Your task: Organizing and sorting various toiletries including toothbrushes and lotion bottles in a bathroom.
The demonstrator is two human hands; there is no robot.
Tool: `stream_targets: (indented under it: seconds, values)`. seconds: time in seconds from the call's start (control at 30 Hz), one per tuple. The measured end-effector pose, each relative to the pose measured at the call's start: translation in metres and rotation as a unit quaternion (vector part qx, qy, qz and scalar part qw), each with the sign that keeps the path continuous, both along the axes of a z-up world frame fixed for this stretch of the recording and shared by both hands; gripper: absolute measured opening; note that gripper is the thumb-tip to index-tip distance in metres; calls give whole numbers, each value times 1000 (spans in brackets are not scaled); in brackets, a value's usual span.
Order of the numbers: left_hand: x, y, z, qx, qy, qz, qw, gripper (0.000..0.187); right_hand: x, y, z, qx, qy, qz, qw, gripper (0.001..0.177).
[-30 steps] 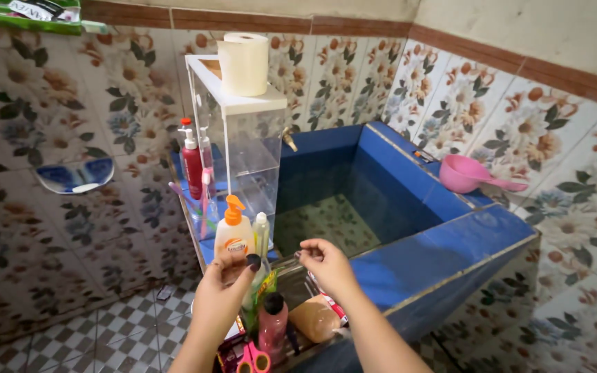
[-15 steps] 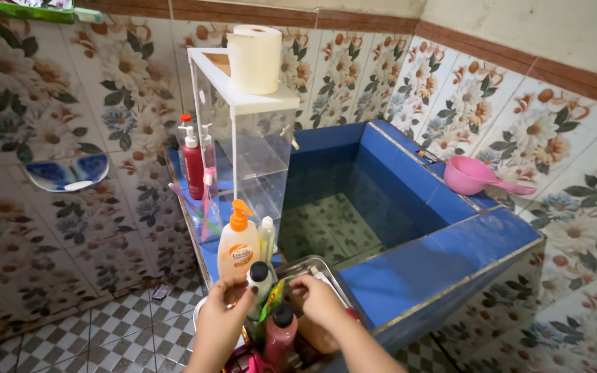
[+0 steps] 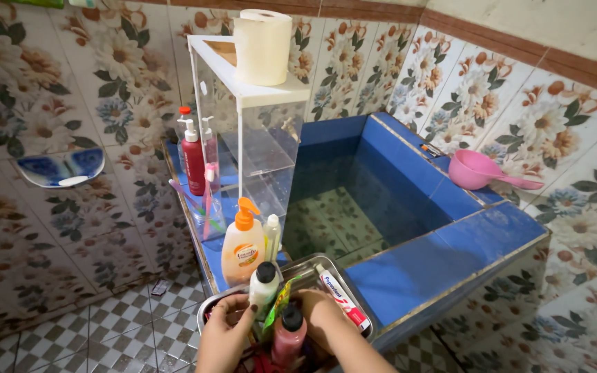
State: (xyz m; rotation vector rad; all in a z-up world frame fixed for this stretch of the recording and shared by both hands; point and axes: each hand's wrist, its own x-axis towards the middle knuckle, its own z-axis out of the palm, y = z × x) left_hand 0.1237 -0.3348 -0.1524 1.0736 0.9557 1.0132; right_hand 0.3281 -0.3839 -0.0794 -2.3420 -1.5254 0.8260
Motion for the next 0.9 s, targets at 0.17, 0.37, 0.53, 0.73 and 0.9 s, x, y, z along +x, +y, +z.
stream_targets:
  seconds: [0.17,0.37,0.53,0.73,0.9]
  values:
    - [-4,2,8,15,39,10,999,38,20,15,-64,64,268,-142,951,35]
    - [-6,6,13,55,28,24,998,36,10,-5,-8,127,123,-55,983,35]
    - [-7,1,48,66,60,28,996,34,22,-9,-9,197,157,-80,964,33]
    - [-1,0,73,87,51,28,995,34,27,-12,19,244,125,-83,958,34]
    - [5,-2,101,52,39,9,998,36,27,-9,44,292,219,-82,928,31]
